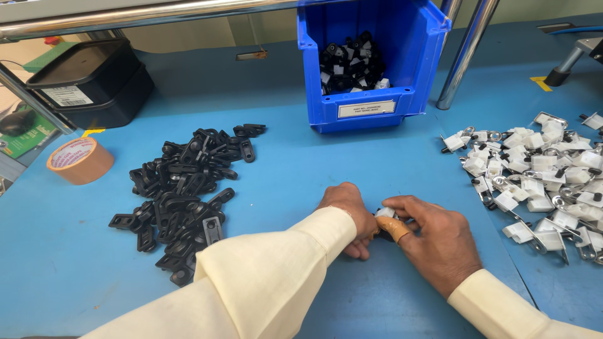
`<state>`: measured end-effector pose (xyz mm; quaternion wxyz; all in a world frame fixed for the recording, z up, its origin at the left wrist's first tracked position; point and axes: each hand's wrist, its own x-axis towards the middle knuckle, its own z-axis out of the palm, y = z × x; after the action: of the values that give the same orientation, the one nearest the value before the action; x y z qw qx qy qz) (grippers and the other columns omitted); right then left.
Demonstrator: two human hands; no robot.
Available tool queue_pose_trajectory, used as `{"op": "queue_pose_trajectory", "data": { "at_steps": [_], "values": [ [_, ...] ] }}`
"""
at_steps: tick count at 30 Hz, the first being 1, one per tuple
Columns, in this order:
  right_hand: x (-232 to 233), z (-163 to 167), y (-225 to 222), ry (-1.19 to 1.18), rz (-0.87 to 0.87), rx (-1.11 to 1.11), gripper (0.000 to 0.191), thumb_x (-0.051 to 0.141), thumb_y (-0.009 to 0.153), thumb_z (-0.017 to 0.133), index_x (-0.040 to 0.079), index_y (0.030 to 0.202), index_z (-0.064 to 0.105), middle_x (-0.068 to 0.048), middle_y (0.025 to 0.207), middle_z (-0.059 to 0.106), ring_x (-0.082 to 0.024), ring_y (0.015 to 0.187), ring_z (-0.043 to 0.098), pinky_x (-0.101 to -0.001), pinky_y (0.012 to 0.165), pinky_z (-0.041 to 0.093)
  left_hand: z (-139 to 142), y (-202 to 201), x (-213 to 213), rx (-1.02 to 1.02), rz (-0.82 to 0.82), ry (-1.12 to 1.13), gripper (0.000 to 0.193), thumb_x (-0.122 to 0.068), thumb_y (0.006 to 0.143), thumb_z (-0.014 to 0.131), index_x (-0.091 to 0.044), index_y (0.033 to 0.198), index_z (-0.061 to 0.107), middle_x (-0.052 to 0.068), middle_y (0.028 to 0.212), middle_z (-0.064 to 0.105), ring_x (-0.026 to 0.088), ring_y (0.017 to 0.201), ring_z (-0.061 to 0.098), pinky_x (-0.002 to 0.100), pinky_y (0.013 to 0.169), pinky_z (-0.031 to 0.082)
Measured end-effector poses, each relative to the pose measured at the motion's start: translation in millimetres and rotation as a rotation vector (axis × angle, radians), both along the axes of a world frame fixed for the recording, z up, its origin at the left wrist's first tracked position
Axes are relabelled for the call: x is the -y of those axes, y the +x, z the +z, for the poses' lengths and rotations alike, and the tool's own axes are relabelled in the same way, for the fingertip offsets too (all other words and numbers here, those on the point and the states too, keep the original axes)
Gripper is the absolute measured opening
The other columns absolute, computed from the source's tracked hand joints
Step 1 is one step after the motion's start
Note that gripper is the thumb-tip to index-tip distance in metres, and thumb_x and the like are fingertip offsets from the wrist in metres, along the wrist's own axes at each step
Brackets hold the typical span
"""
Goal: The person repeatedly picks a black plastic clip and a white plastic component, aligns them, and presses them together by hand. The assembled units are placed into a blue bin. The person continues this cycle throughout the clip.
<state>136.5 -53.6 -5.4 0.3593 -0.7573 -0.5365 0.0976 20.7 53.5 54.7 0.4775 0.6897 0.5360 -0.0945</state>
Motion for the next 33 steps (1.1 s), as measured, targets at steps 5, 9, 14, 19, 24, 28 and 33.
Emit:
{"op": "queue_pose_trajectory", "data": {
  "at_steps": [5,9,14,19,24,28,33],
  "values": [
    [0,-5,-5,0.071,0.025,0.120,0.038,0.013,0.077,0.079,0.016,0.114,0.074,-0.008,0.099,0.078,-0.021,0.083,0.077,-0.0339,0.072,0.061,-7,-4,-3,0.019,-0.044,0.002,0.015,-0.008,0.093,0.067,0.005,0.088,0.073,0.014,0.080,0.078,0.021,0.062,0.076,0.028,0.050,0.061],
    [-2,-5,-2,0.034,0.015,0.098,0.042,0.012,0.076,0.079,0.019,0.117,0.076,-0.008,0.092,0.077,-0.021,0.082,0.076,-0.0350,0.071,0.061,-16,-7,-10,0.111,0.012,-0.107,0.019,-0.009,0.098,0.057,0.005,0.097,0.069,0.016,0.080,0.077,0.023,0.061,0.075,0.030,0.047,0.060],
    [-5,6,7,0.008,0.163,0.071,0.034,0.011,0.076,0.076,0.017,0.110,0.078,-0.007,0.087,0.078,-0.021,0.076,0.076,-0.0351,0.067,0.060,-28,-8,-16,0.186,0.110,-0.175,0.016,-0.009,0.100,0.053,-0.001,0.109,0.064,0.016,0.081,0.075,0.022,0.059,0.073,0.029,0.044,0.056],
    [-16,18,13,-0.172,0.230,0.040,0.029,0.020,0.080,0.082,0.017,0.109,0.078,-0.006,0.086,0.080,-0.020,0.073,0.077,-0.0335,0.068,0.059,-37,-7,-20,0.180,0.108,-0.160,0.017,-0.013,0.101,0.053,-0.006,0.109,0.066,0.012,0.078,0.074,0.019,0.059,0.072,0.027,0.043,0.054],
    [-26,23,18,-0.312,0.186,-0.091,0.032,0.019,0.082,0.082,0.016,0.113,0.079,-0.007,0.089,0.083,-0.016,0.074,0.079,-0.0311,0.073,0.061,-44,-16,-11,0.343,0.186,-0.224,0.013,-0.009,0.100,0.052,-0.003,0.102,0.063,0.013,0.082,0.073,0.021,0.062,0.074,0.031,0.047,0.059],
    [-29,15,24,-0.291,0.160,-0.159,0.036,0.015,0.080,0.082,0.017,0.116,0.080,-0.005,0.091,0.084,-0.015,0.075,0.076,-0.0307,0.075,0.061,-47,-25,14,0.456,0.345,-0.269,0.007,-0.006,0.098,0.063,0.001,0.097,0.061,0.013,0.086,0.072,0.022,0.064,0.075,0.034,0.050,0.061],
    [-31,-4,33,-0.222,0.148,-0.315,0.037,0.005,0.075,0.082,0.014,0.110,0.081,-0.006,0.093,0.077,-0.013,0.082,0.075,-0.0272,0.077,0.061,-41,-19,29,0.416,0.345,-0.116,0.005,0.002,0.095,0.062,0.006,0.093,0.064,0.015,0.081,0.074,0.024,0.062,0.076,0.031,0.048,0.062]
  ]
}}
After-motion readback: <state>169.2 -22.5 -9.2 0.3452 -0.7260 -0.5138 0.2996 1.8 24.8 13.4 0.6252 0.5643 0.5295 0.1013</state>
